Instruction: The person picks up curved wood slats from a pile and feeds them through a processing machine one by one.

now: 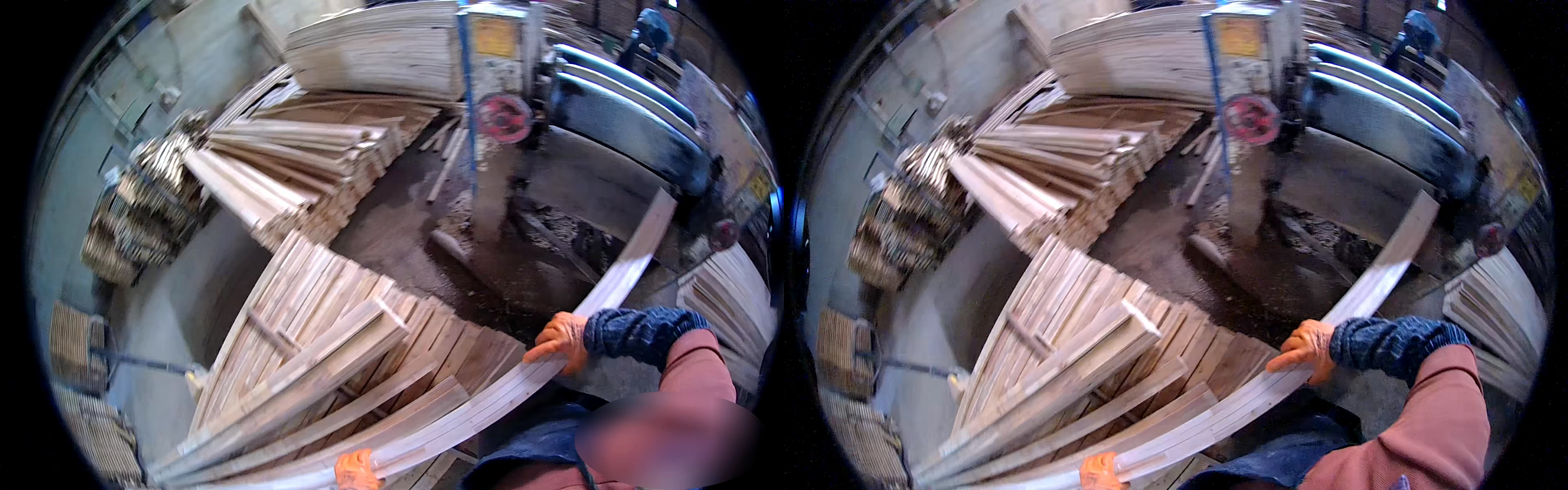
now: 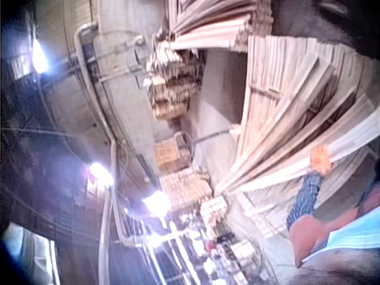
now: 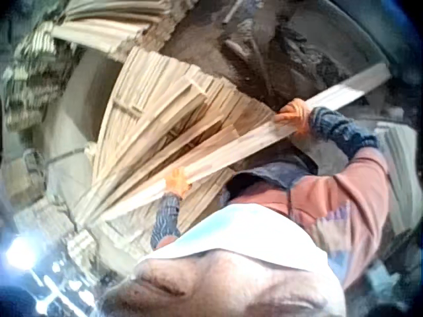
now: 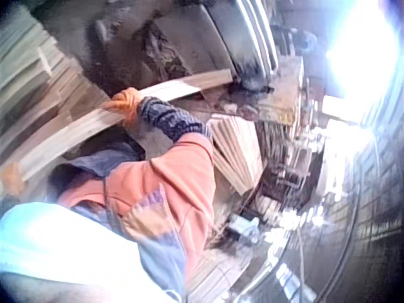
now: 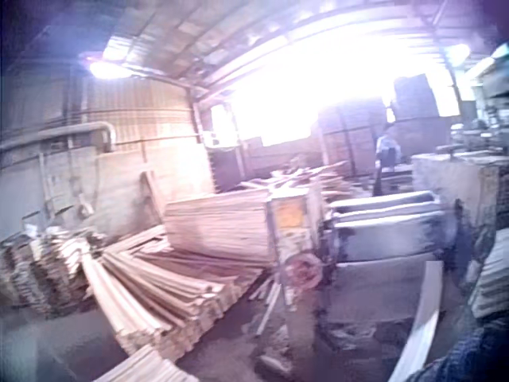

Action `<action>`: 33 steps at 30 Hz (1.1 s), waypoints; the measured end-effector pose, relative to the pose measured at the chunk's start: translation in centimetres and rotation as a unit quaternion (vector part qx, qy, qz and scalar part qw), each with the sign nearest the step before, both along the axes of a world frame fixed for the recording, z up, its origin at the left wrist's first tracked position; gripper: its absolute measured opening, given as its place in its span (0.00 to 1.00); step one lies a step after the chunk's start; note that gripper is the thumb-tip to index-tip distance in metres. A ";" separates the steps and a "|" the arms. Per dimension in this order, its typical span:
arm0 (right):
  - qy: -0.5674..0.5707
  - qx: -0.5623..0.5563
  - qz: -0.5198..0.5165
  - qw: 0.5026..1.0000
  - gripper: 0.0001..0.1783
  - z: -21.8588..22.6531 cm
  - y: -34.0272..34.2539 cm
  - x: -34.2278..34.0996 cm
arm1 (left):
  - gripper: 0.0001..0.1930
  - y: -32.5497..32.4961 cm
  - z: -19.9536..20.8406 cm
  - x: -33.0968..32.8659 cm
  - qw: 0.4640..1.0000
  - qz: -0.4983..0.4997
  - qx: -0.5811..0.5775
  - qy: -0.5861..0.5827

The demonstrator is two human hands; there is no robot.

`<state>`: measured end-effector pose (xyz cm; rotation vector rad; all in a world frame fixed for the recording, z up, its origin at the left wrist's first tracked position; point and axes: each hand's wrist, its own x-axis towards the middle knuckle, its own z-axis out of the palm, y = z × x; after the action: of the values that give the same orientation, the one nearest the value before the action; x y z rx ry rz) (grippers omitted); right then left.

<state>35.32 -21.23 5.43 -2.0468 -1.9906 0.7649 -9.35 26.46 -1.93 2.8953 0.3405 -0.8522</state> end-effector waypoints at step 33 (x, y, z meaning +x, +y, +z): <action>-0.166 0.008 0.016 0.986 0.70 1.1 -14.4 14.6 | 0.52 -36.5 8.7 16.9 0.946 0.055 -0.009 -0.320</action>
<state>49.90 -35.67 6.53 -2.2600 -2.1934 0.4302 7.58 -10.03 6.79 2.8921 0.4089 0.1226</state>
